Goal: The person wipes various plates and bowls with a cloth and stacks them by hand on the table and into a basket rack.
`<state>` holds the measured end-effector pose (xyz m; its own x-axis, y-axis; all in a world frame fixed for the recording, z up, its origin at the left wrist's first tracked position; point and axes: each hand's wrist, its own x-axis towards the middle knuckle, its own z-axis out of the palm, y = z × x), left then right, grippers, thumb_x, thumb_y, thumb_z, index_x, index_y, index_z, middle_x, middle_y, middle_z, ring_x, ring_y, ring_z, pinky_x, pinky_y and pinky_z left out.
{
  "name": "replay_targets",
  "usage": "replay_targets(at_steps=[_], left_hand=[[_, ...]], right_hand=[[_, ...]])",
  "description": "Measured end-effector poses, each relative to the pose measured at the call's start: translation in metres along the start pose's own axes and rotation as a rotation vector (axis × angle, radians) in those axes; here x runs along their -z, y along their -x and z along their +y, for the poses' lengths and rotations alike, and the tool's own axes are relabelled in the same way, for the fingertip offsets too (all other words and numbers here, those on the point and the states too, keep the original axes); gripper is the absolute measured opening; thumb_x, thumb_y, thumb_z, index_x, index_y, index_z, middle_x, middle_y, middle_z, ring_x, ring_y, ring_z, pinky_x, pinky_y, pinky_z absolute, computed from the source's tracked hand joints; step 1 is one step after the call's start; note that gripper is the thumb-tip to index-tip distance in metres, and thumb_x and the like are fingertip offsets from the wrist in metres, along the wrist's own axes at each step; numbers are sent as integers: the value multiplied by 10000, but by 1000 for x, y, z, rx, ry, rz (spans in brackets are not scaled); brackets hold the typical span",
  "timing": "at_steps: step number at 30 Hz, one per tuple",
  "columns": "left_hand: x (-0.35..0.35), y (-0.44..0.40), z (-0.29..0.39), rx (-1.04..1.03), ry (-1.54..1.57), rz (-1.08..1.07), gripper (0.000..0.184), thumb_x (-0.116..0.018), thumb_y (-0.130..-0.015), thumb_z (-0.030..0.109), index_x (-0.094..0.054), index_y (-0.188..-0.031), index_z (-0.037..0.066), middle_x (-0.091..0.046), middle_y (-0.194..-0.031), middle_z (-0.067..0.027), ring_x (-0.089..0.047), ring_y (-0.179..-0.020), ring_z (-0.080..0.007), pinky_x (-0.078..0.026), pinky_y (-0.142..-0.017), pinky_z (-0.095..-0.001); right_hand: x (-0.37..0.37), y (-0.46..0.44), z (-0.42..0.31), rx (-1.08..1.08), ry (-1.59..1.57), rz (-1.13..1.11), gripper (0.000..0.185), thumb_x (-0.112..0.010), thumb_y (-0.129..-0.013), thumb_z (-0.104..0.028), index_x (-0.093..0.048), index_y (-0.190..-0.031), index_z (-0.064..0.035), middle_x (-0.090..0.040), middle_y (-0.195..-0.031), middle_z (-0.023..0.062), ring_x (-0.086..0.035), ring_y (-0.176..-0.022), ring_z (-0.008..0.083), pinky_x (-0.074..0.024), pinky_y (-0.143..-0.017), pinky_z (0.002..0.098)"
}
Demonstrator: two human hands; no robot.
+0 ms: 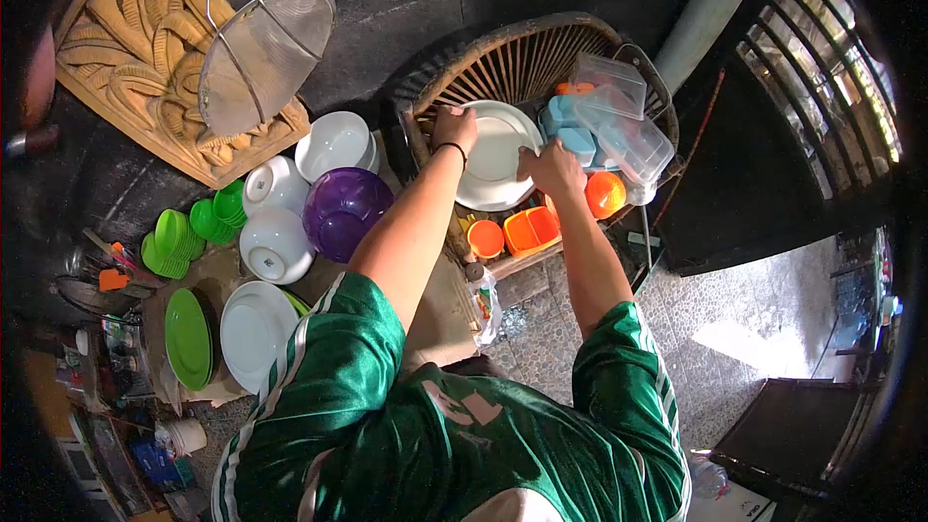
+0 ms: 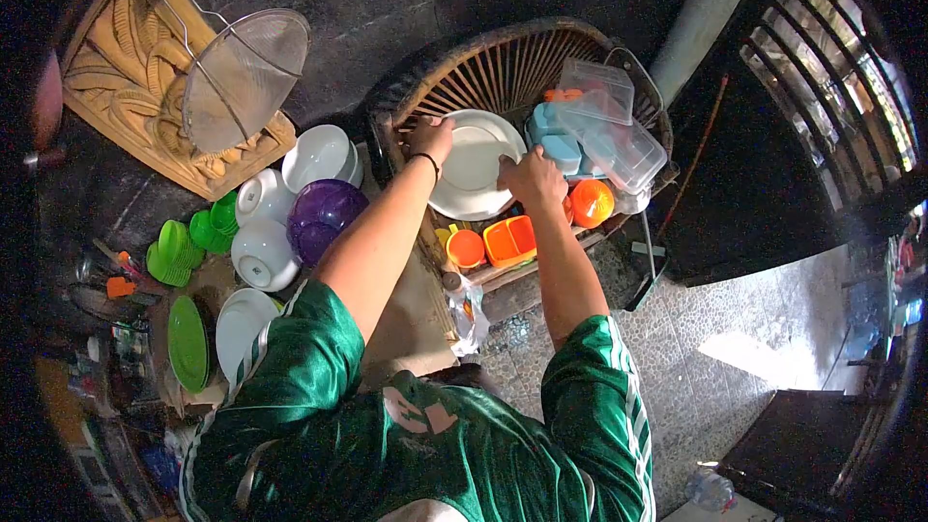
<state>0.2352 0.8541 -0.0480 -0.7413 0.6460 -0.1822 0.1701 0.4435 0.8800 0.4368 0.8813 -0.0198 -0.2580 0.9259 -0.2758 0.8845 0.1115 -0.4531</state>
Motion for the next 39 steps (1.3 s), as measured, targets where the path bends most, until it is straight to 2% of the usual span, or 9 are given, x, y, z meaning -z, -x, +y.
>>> replay_targets(at_steps=[6, 8, 9, 16, 20, 27, 32, 36, 39], left_hand=[[-27, -65, -49, 2, -1, -147, 613, -766, -884, 350, -543, -1334, -1, -668, -1354, -252, -628, -1310, -403, -494, -1106, -465], [-41, -63, -57, 0, 85, 51, 374, -748, -901, 312, -679, -1084, -7, -753, -1019, -187, -750, -934, -324, -590, -841, -463], [-39, -67, -55, 81, 130, -32, 449, -745, -909, 311, -633, -1215, 2, -747, -1134, -194, -753, -976, -335, -594, -882, -466], [-15, -33, -21, -32, -48, 79, 402, -741, -908, 341, -709, -1163, 32, -760, -1128, -198, -742, -1054, -356, -567, -944, -492], [18, 40, 36, -103, 179, -49, 615, -760, -905, 345, -558, -1432, 102, -674, -1343, -174, -664, -1221, -332, -527, -1014, -462], [132, 176, 73, -792, 228, 7, 527, -719, -984, 207, -563, -1472, 82, -579, -1431, -211, -568, -1324, -327, -426, -1141, -423], [276, 270, 12, -926, -151, 155, 687, -735, -963, 194, -476, -1588, 75, -469, -1529, -309, -448, -1440, -484, -347, -1213, -501], [359, 325, -68, -480, -253, 302, 717, -675, -961, 115, -415, -1622, 24, -477, -1599, -222, -412, -1515, -391, -267, -1282, -483], [406, 339, -135, -347, -194, 361, 732, -728, -968, 191, -424, -1615, 30, -504, -1551, -243, -481, -1431, -389, -348, -1226, -471]], right_hand=[[-5, -11, 6, -7, -25, 14, 890, -664, -902, -697, -534, -1415, 19, -737, -1251, 286, -693, -1231, 445, -542, -1045, 508], [-10, -16, 12, -7, -36, 65, 902, -660, -897, -711, -541, -1410, 22, -733, -1254, 292, -689, -1234, 449, -537, -1051, 510], [-9, -17, 14, 13, -64, 63, 915, -656, -893, -723, -547, -1408, 25, -727, -1261, 300, -685, -1237, 454, -533, -1053, 512], [11, -8, 5, 137, -282, 178, 771, -685, -903, -691, -605, -1198, 17, -748, -1118, 309, -710, -1132, 476, -537, -991, 531], [41, 14, 0, 117, -428, 376, 654, -731, -902, -642, -634, -1084, -22, -760, -1064, 282, -726, -1051, 473, -552, -914, 503], [64, 98, -5, 474, -956, 815, 292, -635, -1080, -243, -563, -925, -7, -542, -784, 36, -478, -749, 139, -444, -698, 334], [-13, 186, -38, 800, -938, 478, 221, -639, -1053, -146, -482, -957, -24, -527, -904, 54, -446, -779, 121, -414, -722, 302], [-73, 259, -98, 927, -774, -60, 353, -747, -986, -139, -504, -1196, 7, -604, -1001, 166, -597, -904, 180, -495, -782, 352], [-92, 305, -154, 838, -620, -388, 528, -777, -978, -229, -466, -1342, -6, -623, -1074, 285, -666, -1002, 369, -528, -870, 430]])
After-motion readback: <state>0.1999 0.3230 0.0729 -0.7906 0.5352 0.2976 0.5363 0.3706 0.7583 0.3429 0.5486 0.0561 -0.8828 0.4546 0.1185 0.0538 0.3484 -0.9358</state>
